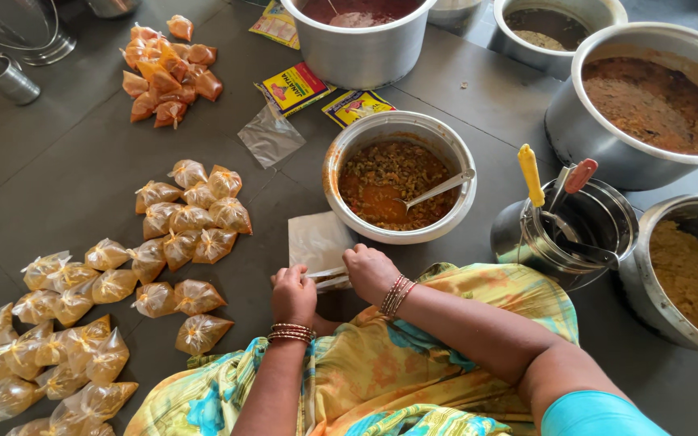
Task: The person scoops a reddish-brown food mixture from a large metal pot into small plastic bags using a ladle. They then tie the bags closed and place them on the floor next to other completed bags.
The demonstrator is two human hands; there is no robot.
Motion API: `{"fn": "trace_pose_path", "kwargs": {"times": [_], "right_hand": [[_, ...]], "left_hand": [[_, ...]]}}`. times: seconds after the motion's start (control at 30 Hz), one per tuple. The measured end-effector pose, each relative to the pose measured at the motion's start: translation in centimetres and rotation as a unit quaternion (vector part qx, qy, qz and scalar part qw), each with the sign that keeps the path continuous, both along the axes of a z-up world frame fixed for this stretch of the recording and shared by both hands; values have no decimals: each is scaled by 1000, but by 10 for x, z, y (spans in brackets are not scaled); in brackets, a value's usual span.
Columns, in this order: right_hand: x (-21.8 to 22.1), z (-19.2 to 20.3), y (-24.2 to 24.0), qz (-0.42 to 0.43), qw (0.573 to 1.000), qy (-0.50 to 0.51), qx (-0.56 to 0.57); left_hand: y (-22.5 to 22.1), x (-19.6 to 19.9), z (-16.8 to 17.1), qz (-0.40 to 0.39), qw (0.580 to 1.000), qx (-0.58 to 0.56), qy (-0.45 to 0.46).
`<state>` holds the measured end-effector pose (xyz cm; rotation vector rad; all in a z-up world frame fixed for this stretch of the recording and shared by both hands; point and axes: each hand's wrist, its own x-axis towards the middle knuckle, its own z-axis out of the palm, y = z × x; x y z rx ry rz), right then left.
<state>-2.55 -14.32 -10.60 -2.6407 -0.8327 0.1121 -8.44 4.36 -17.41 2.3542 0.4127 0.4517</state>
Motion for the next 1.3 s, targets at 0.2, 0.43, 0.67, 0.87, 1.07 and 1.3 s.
{"fn": "trace_pose_path", "kwargs": {"times": [0.2, 0.43, 0.67, 0.87, 1.07, 1.3], "right_hand": [[-7, 26, 1, 38, 993, 6, 113], [-4, 39, -5, 40, 989, 16, 145], [0, 34, -6, 54, 998, 5, 18], [8, 31, -8, 26, 1000, -5, -4], [13, 31, -11, 8, 1000, -20, 3], [-2, 25, -8, 97, 994, -13, 51]], "left_hand": [[-2, -2, 5, -7, 998, -43, -51], [-3, 1, 9, 38, 895, -440, 65], [-7, -2, 31, 14, 979, -201, 42], [-12, -2, 47, 32, 981, -135, 136], [-15, -2, 48, 16, 977, -152, 147], [-3, 2, 50, 2, 998, -39, 56]]}}
